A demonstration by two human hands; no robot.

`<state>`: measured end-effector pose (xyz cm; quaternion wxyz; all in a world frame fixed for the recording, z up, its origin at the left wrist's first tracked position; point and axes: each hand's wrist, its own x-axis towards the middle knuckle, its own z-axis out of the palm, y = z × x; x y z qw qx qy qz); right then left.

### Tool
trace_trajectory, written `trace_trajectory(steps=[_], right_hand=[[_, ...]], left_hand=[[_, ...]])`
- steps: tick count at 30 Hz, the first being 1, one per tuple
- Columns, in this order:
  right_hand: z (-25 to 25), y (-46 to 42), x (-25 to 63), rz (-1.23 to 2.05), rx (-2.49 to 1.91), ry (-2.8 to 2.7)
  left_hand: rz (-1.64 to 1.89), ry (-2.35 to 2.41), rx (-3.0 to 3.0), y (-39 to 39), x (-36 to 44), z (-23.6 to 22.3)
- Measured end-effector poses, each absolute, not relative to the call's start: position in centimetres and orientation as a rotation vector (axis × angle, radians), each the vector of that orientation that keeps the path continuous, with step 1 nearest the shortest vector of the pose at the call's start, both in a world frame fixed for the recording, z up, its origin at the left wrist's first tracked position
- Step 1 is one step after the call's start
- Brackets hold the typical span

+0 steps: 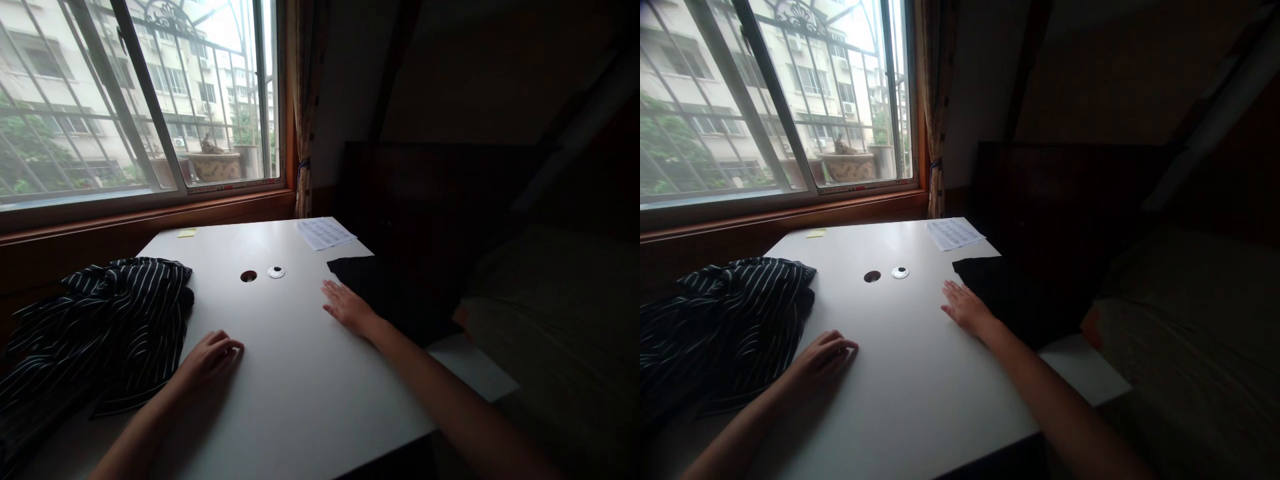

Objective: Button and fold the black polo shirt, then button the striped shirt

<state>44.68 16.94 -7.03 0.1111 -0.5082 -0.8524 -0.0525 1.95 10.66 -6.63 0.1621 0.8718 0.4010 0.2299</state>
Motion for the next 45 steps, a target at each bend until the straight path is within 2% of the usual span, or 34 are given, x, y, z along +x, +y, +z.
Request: trace_trajectory(steps=[5,9,14,24,40,45], right_hand=[[-5.6,15.4,50.0,-0.130,-1.755,-2.221],[-7.0,14.0,52.0,-0.071,-1.940,-2.166],[-8.8,12.0,50.8,-0.089,-1.926,-2.233],[-9.3,11.0,48.8,-0.160,-1.974,-2.196],[-8.0,10.2,48.1,-0.072,-1.885,-2.298],[-7.0,12.3,48.1,-0.121,-1.894,-2.165]], left_hand=[[0.651,1.155,2.487,10.7,2.0,-6.7],[0.656,1.141,2.497,10.8,1.9,-6.9],[0.652,1.141,2.514,10.8,1.9,-7.0],[0.638,1.134,2.550,11.2,1.7,-7.5],[0.663,1.143,2.524,10.9,1.9,-7.2],[0.666,1.178,2.507,10.4,2.4,-6.3]])
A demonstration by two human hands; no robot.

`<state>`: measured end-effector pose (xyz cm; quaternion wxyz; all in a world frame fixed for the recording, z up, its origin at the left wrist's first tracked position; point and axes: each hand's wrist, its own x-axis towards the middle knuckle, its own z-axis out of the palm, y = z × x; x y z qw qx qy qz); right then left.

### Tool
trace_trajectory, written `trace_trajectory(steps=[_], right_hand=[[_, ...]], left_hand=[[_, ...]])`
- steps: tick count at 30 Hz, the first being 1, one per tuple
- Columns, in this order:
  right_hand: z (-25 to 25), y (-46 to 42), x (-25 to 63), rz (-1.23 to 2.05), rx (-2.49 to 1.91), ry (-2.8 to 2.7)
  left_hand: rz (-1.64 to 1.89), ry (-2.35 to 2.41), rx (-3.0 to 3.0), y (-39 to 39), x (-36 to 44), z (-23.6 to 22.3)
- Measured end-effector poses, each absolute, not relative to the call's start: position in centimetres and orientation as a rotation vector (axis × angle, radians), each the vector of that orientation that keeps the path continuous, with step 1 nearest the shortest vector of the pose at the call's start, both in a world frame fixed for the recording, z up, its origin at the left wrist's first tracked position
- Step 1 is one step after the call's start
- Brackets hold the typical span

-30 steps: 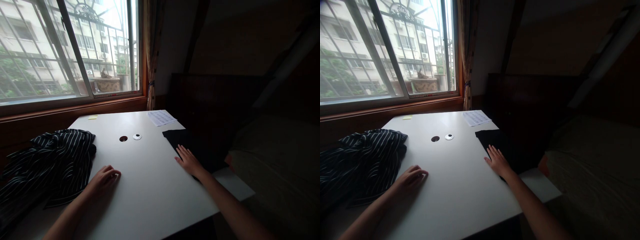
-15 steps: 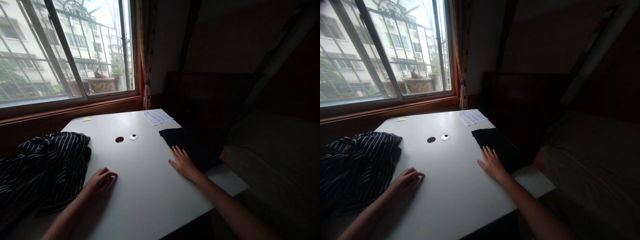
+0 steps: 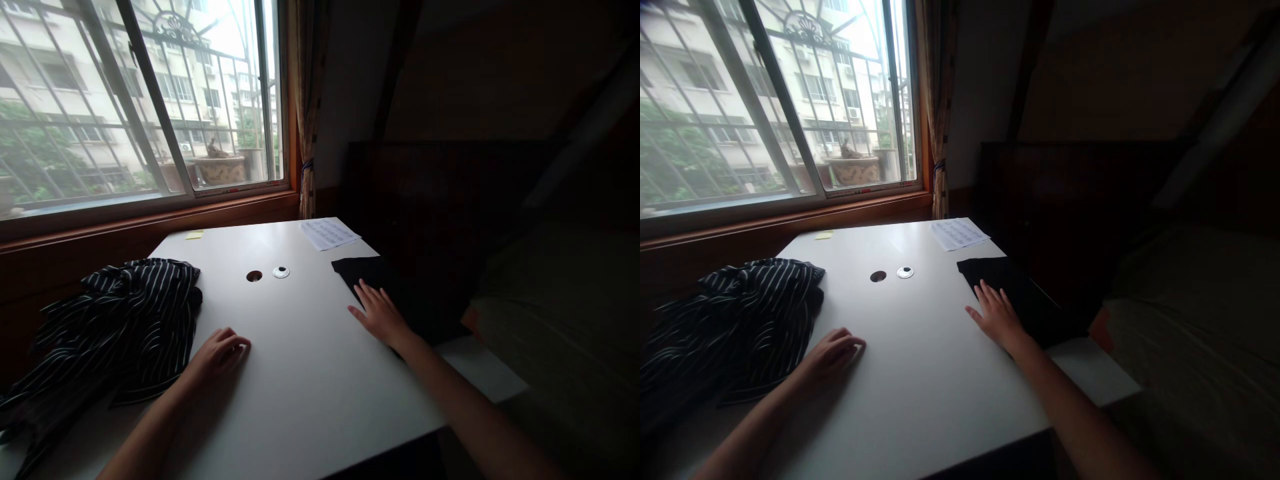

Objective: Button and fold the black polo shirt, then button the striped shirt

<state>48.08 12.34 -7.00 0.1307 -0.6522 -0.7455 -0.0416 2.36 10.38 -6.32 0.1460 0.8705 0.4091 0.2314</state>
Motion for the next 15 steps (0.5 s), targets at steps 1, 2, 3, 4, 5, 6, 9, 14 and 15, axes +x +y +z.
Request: trace_trajectory(steps=[1,2,3,4,5,6,9,14,15], right_hand=[[-7.2,12.9,48.0,-0.132,-1.910,-2.137],[-7.5,13.4,47.9,-0.137,-1.931,-2.122],[-7.9,13.8,47.8,-0.137,-1.953,-2.121],[-8.3,14.1,47.6,-0.139,-1.969,-2.129],[-8.7,14.3,47.5,-0.144,-1.973,-2.140],[-9.1,14.4,47.5,-0.157,-1.966,-2.147],[-9.9,14.4,47.6,-0.197,-1.921,-2.139],[-10.4,14.6,48.4,-0.268,-1.838,-2.115],[-10.5,14.6,48.5,-0.281,-1.817,-2.110]], left_hand=[[0.672,1.182,2.507,10.3,2.4,-6.2],[0.681,1.187,2.507,10.2,2.4,-6.2],[0.690,1.191,2.506,10.2,2.3,-6.2],[0.700,1.194,2.503,10.2,2.3,-6.3],[0.707,1.198,2.497,10.1,2.3,-6.4],[0.717,1.209,2.490,10.0,2.3,-6.4],[0.794,1.323,2.515,9.6,2.2,-5.8],[1.135,1.882,2.589,9.1,0.1,-1.9],[1.205,2.014,2.565,9.2,-1.0,-0.9]])
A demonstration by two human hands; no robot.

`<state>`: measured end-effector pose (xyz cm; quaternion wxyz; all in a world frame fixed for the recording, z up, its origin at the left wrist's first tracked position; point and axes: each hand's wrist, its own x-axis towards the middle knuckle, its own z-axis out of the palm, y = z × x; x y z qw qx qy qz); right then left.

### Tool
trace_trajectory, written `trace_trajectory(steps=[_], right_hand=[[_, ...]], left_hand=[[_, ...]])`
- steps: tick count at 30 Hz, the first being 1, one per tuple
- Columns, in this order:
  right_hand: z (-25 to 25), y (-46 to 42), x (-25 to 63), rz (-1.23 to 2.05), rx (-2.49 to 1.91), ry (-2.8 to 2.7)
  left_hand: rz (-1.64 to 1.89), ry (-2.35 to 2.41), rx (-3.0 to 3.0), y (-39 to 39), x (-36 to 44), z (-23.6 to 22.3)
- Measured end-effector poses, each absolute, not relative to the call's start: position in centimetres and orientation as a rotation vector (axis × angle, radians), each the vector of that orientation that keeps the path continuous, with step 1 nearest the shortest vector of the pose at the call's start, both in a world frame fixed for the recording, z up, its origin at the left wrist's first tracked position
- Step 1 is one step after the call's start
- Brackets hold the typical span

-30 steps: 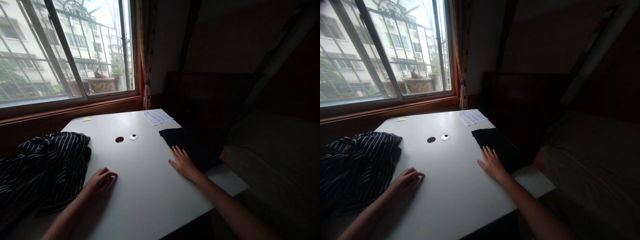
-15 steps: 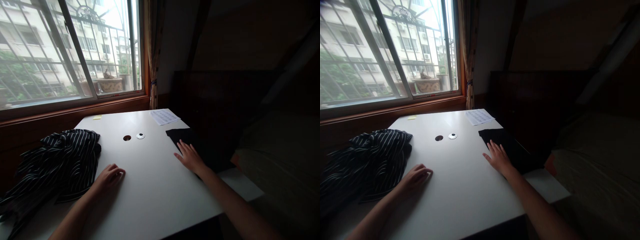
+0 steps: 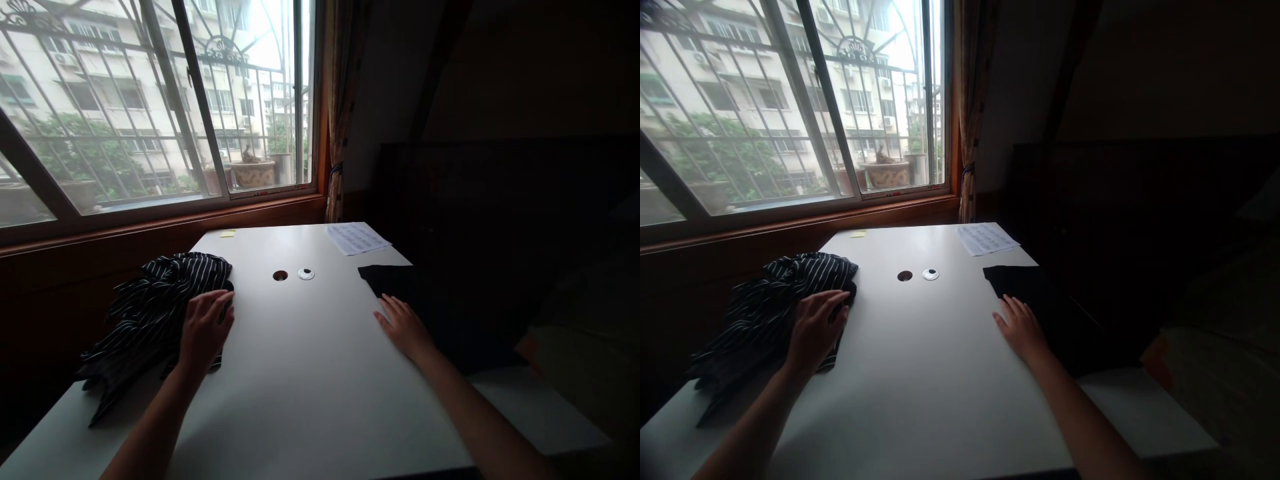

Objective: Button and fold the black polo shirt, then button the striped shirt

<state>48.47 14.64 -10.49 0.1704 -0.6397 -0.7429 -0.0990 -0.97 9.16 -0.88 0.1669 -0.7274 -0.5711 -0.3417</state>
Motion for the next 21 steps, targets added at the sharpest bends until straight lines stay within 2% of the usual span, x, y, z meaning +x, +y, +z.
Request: trace_trajectory(steps=[5,9,16,21], right_hand=[[-10.7,14.9,48.8,-0.328,-1.745,-2.107],[-10.6,14.9,48.9,-0.323,-1.711,-2.119],[-10.1,14.6,48.6,-0.283,-1.698,-2.118],[-8.9,14.3,47.9,-0.204,-1.589,-2.069]], left_hand=[[-0.741,-1.901,-1.660,10.1,-8.0,1.8],[-0.457,-2.118,-1.744,10.2,-10.5,1.1],[-0.502,-1.740,-2.093,8.3,-1.9,-0.6],[-0.625,-1.684,-2.410,6.8,5.6,-2.0]])
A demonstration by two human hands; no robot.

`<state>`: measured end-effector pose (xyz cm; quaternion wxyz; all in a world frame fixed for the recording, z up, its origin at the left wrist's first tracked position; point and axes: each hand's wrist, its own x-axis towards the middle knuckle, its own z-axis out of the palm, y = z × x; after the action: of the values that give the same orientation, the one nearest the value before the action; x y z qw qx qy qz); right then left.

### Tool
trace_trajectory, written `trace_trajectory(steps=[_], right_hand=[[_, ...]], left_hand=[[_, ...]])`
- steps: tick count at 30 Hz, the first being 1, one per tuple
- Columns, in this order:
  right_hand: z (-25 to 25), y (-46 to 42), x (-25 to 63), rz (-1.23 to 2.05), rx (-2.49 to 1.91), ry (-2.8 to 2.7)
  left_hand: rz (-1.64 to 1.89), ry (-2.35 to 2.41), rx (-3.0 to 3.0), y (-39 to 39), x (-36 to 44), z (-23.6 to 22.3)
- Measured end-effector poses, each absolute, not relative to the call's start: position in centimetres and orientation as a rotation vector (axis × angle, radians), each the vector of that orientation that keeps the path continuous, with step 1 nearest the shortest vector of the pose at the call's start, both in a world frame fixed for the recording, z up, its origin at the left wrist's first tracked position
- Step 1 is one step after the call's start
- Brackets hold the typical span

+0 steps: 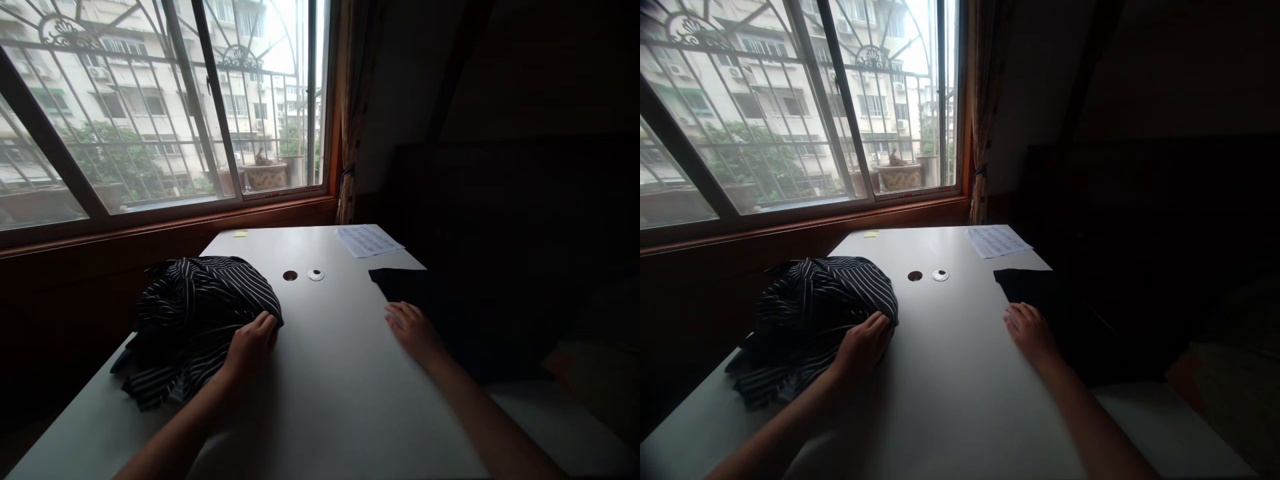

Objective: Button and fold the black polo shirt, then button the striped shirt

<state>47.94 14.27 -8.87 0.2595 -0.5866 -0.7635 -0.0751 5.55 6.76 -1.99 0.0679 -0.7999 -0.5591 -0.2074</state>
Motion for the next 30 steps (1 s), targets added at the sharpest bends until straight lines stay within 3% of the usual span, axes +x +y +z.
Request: trace_trajectory(steps=[5,10,12,19,23,30], right_hand=[[-6.9,13.7,44.7,0.156,-1.357,-1.980],[-5.4,12.4,37.6,1.053,-1.207,-1.892],[-5.2,11.9,35.0,1.212,-1.164,-1.923],[-4.9,11.2,33.9,1.169,-1.115,-1.992],[-3.9,11.5,38.0,1.182,-1.139,-1.848],[-1.7,12.7,45.9,0.796,-1.436,-1.634]], left_hand=[[-0.799,-1.546,-2.729,5.9,11.4,-3.0],[-0.713,-1.129,-3.086,3.5,16.8,-3.0],[-0.656,-0.946,-3.194,1.9,18.3,-2.9],[-0.836,-0.755,-3.176,-0.7,16.0,-0.7],[-1.121,-1.190,-2.808,2.7,9.3,0.4],[-0.951,-1.710,-2.542,8.0,-1.7,-4.8]])
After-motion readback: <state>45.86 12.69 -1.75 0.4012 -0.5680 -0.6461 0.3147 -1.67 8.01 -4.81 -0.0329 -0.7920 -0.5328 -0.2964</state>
